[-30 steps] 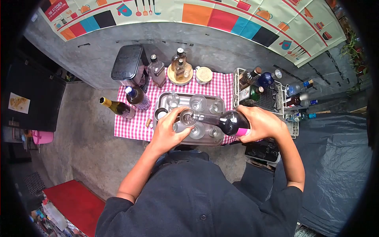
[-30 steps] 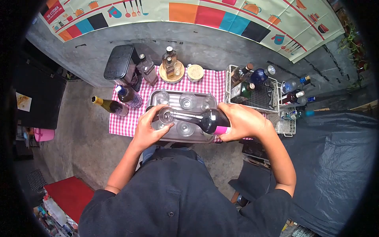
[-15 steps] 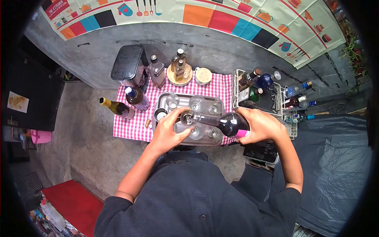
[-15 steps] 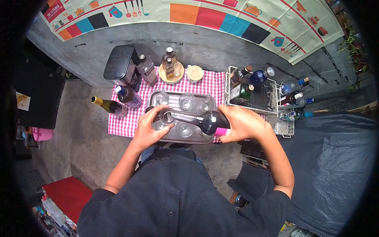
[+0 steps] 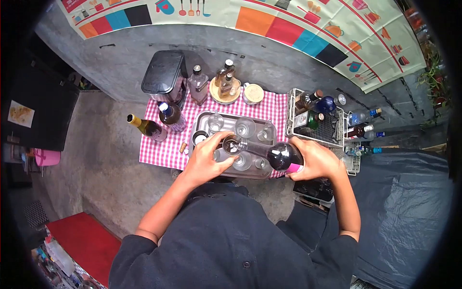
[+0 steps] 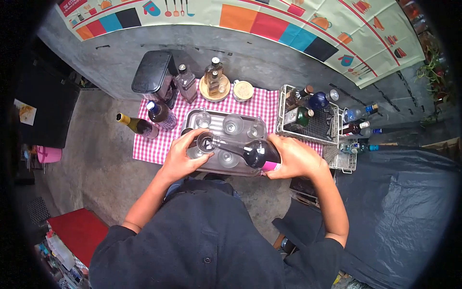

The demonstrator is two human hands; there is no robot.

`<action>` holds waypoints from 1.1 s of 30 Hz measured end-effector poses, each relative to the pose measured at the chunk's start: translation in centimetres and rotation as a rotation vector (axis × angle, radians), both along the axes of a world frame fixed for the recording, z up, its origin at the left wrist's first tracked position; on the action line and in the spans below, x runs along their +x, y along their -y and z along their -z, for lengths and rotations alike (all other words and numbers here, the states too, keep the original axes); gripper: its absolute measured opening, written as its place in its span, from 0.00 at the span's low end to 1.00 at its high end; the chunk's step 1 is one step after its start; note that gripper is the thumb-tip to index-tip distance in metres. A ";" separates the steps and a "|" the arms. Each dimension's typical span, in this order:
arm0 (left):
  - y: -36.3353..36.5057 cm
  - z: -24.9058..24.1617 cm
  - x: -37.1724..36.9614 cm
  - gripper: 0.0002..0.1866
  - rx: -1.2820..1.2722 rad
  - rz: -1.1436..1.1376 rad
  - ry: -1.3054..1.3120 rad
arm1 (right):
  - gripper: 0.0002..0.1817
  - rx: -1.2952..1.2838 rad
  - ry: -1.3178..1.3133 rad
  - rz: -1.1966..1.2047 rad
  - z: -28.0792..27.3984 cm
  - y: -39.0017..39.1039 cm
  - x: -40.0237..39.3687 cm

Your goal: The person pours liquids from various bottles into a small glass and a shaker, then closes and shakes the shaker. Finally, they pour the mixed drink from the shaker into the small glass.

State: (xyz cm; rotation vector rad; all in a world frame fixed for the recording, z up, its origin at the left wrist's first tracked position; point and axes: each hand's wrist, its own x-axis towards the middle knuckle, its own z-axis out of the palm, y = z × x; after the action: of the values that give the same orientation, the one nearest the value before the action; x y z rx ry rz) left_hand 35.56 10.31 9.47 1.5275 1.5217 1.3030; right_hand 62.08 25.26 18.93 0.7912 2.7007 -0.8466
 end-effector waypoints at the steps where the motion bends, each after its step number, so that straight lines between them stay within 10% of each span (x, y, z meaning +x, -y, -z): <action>1: 0.1 0.0 -0.3 0.29 -0.005 0.012 0.028 | 0.36 -0.024 0.000 0.006 0.0 0.2 -0.4; 33: 13.8 2.2 -23.3 0.29 -0.245 -0.127 0.184 | 0.42 -0.188 -0.501 0.615 20.9 15.3 -28.6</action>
State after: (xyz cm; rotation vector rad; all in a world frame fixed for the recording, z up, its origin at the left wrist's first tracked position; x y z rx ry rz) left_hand 12.21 -3.50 7.27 1.1431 1.6126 1.2376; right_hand 33.50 9.98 -1.99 1.5821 2.7215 -1.5887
